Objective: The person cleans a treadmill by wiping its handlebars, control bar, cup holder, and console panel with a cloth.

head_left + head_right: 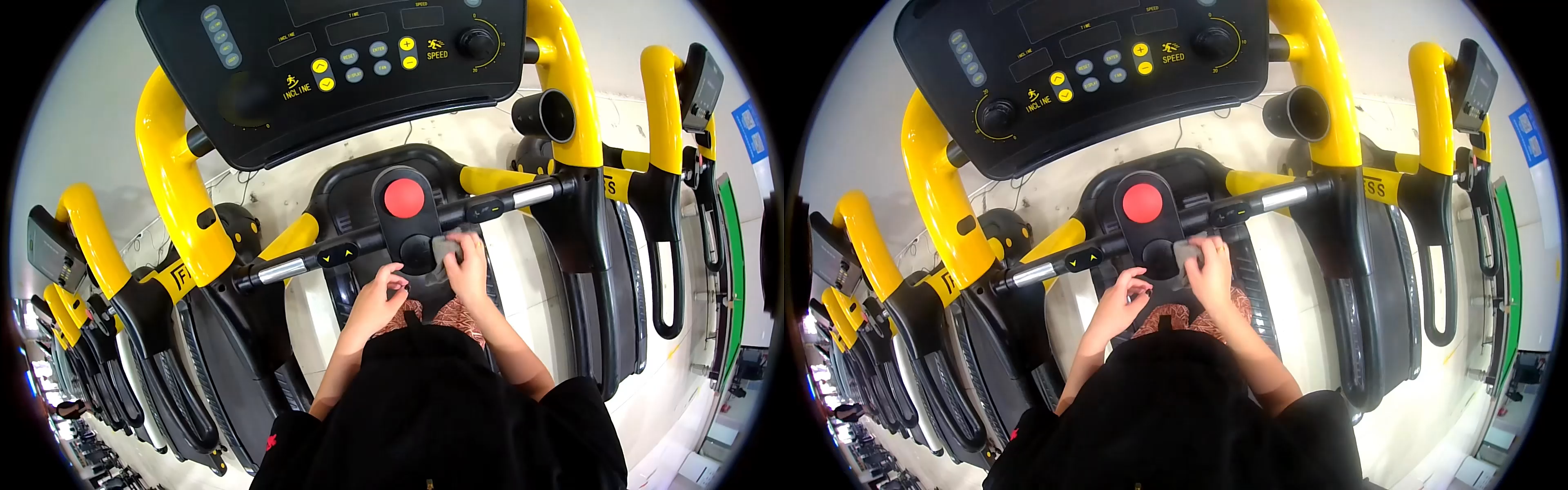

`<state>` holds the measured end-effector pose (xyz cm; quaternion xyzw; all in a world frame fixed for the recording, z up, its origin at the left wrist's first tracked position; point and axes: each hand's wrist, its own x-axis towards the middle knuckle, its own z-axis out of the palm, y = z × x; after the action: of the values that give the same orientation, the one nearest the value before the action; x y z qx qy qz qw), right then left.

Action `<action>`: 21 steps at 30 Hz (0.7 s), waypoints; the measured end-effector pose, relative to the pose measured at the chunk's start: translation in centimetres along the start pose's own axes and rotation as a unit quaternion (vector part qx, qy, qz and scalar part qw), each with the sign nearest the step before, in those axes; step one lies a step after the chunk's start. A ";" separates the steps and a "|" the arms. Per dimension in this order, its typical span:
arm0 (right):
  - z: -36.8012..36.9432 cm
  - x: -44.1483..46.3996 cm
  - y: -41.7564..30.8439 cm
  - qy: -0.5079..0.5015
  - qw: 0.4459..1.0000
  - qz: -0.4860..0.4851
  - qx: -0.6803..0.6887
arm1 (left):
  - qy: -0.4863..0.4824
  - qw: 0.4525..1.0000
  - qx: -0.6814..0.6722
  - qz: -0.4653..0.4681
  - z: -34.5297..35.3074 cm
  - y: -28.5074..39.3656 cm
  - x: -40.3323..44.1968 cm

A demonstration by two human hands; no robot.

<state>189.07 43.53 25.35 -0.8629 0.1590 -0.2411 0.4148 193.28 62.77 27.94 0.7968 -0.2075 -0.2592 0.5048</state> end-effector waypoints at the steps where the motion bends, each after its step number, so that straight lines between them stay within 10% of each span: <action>1: 0.1 -1.0 0.6 -0.001 1.000 -0.016 -0.007 | -0.002 1.000 0.003 0.011 0.1 -0.2 0.0; 9: 2.9 -7.3 -1.8 -0.062 0.995 -0.009 0.082 | -0.068 0.996 0.049 0.000 -0.1 -1.5 -0.6; 13: 3.5 -6.5 -5.2 -0.065 0.973 0.027 0.219 | 0.059 0.986 0.031 0.155 -1.9 -1.6 -0.8; 16: 4.1 -6.6 -7.2 -0.165 0.931 0.080 0.315 | 0.151 0.987 -0.008 0.062 -3.1 -0.7 0.0; 21: 5.9 -6.6 -9.1 -0.157 0.888 0.054 0.429 | 0.260 0.943 0.121 0.170 -2.5 2.7 4.5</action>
<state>187.42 55.95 27.54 -0.6174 0.0195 -0.1240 0.7766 198.17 60.70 30.39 0.8441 -0.2316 0.0735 0.4780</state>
